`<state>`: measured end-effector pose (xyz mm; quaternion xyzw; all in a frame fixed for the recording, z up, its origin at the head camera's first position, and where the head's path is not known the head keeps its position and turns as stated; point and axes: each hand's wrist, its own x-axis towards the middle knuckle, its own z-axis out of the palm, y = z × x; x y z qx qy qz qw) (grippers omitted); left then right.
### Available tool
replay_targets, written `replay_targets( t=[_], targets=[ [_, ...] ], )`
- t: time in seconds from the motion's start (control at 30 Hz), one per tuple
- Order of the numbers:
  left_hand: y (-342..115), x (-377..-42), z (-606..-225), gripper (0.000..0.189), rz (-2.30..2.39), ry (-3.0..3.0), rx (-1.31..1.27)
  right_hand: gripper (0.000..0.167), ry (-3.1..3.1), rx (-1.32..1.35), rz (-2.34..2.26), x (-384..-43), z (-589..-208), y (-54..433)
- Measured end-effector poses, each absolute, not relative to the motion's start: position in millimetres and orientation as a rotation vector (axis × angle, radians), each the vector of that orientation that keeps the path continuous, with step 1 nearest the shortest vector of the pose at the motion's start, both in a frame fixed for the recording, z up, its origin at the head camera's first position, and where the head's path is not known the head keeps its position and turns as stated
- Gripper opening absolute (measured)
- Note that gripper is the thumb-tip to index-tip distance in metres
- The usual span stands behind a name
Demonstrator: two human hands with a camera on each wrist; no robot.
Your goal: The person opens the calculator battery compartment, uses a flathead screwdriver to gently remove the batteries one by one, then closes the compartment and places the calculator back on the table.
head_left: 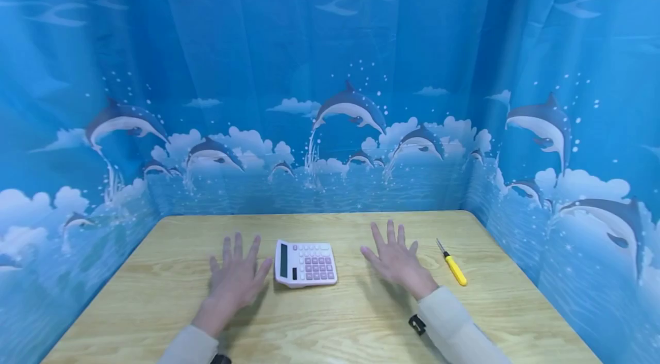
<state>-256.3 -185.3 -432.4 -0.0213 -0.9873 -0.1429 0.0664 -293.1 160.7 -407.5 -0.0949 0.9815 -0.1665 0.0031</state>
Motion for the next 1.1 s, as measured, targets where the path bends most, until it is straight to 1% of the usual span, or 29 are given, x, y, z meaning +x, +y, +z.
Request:
replay_targets(
  t=[0.27,0.47,0.57,0.8,1.1],
  targets=[
    [-177,-263,-429,0.065,-0.675,-2.897,-0.120,0.074,2.950,-0.357,-0.828,-298,-401,143],
    [-172,-272,-426,0.054,-0.800,-2.838,-0.091,0.059,2.930,-0.430,-0.934,-309,-404,131],
    [-169,-276,-428,0.052,-0.858,-2.813,-0.086,0.056,2.907,-0.418,-0.984,-314,-407,125],
    [-161,-284,-430,0.049,-0.937,-2.795,-0.067,0.053,2.861,-0.423,-1.031,-321,-418,112],
    [-152,-291,-431,0.049,-1.039,-2.815,-0.024,0.038,2.845,-0.405,-1.048,-329,-421,103]
  ],
)
